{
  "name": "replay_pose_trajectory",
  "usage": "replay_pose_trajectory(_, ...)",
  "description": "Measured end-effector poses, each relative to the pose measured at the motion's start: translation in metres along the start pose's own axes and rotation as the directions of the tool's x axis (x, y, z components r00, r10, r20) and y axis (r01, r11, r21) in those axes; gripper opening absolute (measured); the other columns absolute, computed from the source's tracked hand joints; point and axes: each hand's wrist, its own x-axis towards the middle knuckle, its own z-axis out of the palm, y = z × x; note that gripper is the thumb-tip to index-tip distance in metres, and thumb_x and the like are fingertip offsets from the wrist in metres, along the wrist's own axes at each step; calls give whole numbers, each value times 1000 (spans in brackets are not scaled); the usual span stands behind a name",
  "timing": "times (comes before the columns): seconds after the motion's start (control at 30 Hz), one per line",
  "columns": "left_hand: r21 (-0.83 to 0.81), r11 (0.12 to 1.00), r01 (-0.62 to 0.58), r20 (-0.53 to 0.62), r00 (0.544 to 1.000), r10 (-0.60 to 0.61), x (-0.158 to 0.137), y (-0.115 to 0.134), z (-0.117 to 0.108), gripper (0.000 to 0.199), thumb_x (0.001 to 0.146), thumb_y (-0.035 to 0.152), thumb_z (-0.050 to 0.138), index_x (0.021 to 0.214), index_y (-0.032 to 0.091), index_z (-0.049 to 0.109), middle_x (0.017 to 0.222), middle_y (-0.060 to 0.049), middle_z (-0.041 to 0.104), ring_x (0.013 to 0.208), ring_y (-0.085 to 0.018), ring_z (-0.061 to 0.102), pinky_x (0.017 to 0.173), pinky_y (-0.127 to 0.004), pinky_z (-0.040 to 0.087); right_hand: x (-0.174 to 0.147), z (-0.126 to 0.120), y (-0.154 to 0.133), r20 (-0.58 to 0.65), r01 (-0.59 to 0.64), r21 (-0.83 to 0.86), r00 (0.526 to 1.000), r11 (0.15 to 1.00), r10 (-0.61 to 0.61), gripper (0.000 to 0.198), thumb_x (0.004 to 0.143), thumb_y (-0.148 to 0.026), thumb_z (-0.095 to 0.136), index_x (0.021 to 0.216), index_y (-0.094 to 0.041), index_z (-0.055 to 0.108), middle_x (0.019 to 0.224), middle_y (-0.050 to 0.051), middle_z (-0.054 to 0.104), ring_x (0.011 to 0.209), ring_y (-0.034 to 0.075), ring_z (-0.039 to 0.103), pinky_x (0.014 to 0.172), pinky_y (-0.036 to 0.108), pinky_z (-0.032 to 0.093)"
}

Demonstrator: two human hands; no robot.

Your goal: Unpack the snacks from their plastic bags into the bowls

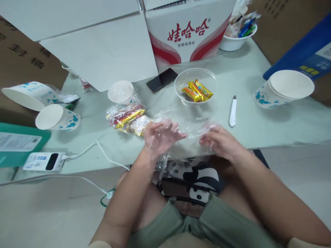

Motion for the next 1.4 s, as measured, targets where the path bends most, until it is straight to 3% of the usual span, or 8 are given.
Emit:
replay_pose_trajectory(0.2,188,979,-80,53,996,71,-1,5,-1,69,54,64,87,107,20,74,122,-14,73,120,-35,66,88,-41,58,8,-21,-11,-377,355,-268,817,896,-437,33,75,-45,76,87,-26,51,59,-7,63,37,9,51,38,23,39)
replay_pose_trajectory(0.43,446,895,-12,-154,984,90,4,-1,-5,37,80,54,73,74,17,75,79,-11,79,69,-21,75,63,-29,58,1,-33,-16,-461,455,-370,667,810,-585,24,78,-44,72,92,-30,57,59,-6,56,38,11,37,39,28,29)
replay_pose_trajectory(0.57,406,910,-85,-159,974,162,2,6,-3,33,80,49,69,86,17,74,81,-11,80,70,-23,77,62,-30,59,-3,-45,-19,-308,422,-162,837,892,-452,37,70,-46,78,100,-29,65,79,-1,69,57,14,59,55,31,49)
replay_pose_trajectory(0.67,472,881,-40,-153,980,126,-1,13,-5,27,80,35,67,98,16,71,72,-6,77,63,-20,75,55,-26,57,-3,-51,-15,-210,279,-283,915,917,-344,31,71,-44,80,91,-23,68,67,0,68,54,14,61,52,29,50)
replay_pose_trajectory(0.83,604,796,-23,-72,994,83,-4,23,-19,22,82,29,65,100,17,69,50,3,66,39,-13,62,38,-20,46,-1,-58,-14,-202,318,-274,904,908,-377,31,79,-43,76,102,-25,66,44,-8,53,31,9,41,35,23,34)
replay_pose_trajectory(1.13,421,856,-300,117,954,277,-16,38,-34,12,67,26,79,65,19,70,53,1,66,40,-14,60,38,-25,49,-9,-68,-14,42,475,-100,880,874,-473,32,67,-42,87,63,-23,62,96,2,71,49,7,52,45,28,43)
replay_pose_trajectory(1.3,661,656,-365,146,920,364,-11,43,-50,9,65,18,71,64,22,79,71,-4,75,67,-18,69,59,-29,55,-4,-70,-17,0,523,-329,833,786,-554,16,64,-39,83,63,-25,75,86,6,68,72,18,61,63,35,48)
replay_pose_trajectory(1.4,726,568,-387,123,886,447,-6,40,-52,27,79,39,66,63,22,79,75,-7,76,77,-20,70,67,-31,55,-2,-65,-20,16,530,-338,829,778,-558,42,74,-66,66,64,-26,77,86,9,70,83,24,63,72,41,51)
